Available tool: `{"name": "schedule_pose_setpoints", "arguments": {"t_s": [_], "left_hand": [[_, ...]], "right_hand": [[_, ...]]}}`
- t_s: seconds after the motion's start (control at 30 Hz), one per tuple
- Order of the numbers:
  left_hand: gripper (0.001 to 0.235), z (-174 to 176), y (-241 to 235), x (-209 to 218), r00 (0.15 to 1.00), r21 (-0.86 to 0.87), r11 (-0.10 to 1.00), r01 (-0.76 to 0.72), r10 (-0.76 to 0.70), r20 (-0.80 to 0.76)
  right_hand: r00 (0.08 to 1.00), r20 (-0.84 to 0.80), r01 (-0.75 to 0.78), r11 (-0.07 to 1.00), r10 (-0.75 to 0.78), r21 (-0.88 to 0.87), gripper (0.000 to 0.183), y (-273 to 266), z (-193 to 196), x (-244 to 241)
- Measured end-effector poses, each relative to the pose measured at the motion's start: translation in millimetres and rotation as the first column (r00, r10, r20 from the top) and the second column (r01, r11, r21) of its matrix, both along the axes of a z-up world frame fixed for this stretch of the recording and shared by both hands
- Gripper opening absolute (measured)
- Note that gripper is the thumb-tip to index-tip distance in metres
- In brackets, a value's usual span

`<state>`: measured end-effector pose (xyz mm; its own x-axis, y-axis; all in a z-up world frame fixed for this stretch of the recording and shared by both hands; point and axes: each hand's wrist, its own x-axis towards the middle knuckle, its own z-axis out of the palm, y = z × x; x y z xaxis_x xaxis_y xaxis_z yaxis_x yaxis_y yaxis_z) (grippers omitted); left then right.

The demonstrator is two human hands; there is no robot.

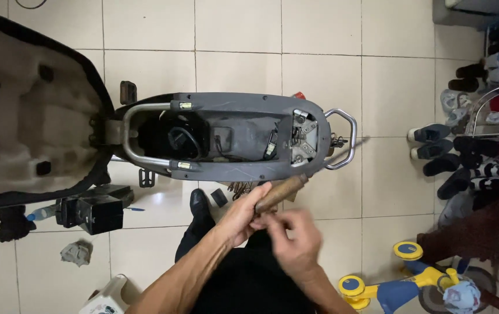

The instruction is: The person uses a screwdriver to manipulate components inside the open seat compartment of a scooter. They work on the metal frame and internal wiring, adjusting parts and testing the fit of a cylindrical object within the assembly.

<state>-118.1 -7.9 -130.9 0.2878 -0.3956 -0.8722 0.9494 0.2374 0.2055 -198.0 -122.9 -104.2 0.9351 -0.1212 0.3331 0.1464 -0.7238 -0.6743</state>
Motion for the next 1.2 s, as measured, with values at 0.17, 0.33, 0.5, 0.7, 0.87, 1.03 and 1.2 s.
{"name": "schedule_pose_setpoints", "arguments": {"t_s": [0.17, 0.33, 0.5, 0.7, 0.87, 1.03, 1.2], "left_hand": [[0.048, 12, 34, -1, 0.926, -0.027, 0.954, 0.3, -0.284, 0.248], [0.044, 19, 67, -9, 0.899, 0.089, 0.957, 0.277, -0.291, 0.327], [0.05, 12, 118, -17, 0.907, 0.284, 0.942, 0.177, -0.268, 0.324], [0.033, 27, 167, -11, 0.922, 0.47, 0.883, 0.004, -0.185, 0.34], [0.026, 18, 181, -10, 0.882, 0.493, 0.866, -0.088, -0.162, 0.443], [0.028, 17, 185, -13, 0.879, 0.527, 0.847, -0.069, -0.199, 0.434], [0.029, 9, 198, -23, 0.882, 0.478, 0.875, -0.083, -0.158, 0.443]], "right_hand": [[0.715, -0.649, 0.674, 0.501, -0.258, 0.543, 0.031, -16, 23, 26], [0.753, -0.603, 0.656, 0.225, -0.264, 0.72, 0.016, -18, -14, 21], [0.685, -0.702, 0.723, 0.061, -0.194, 0.688, 0.015, 32, 0, 35], [0.659, -0.752, 0.75, -0.087, 0.023, 0.655, 0.018, 79, -38, 47], [0.656, -0.751, 0.753, -0.121, 0.069, 0.647, 0.021, 101, -80, 54], [0.647, -0.752, 0.762, -0.137, 0.121, 0.633, 0.016, 105, -79, 58], [0.644, -0.754, 0.764, -0.062, 0.13, 0.642, 0.018, 105, -71, 48]]}}
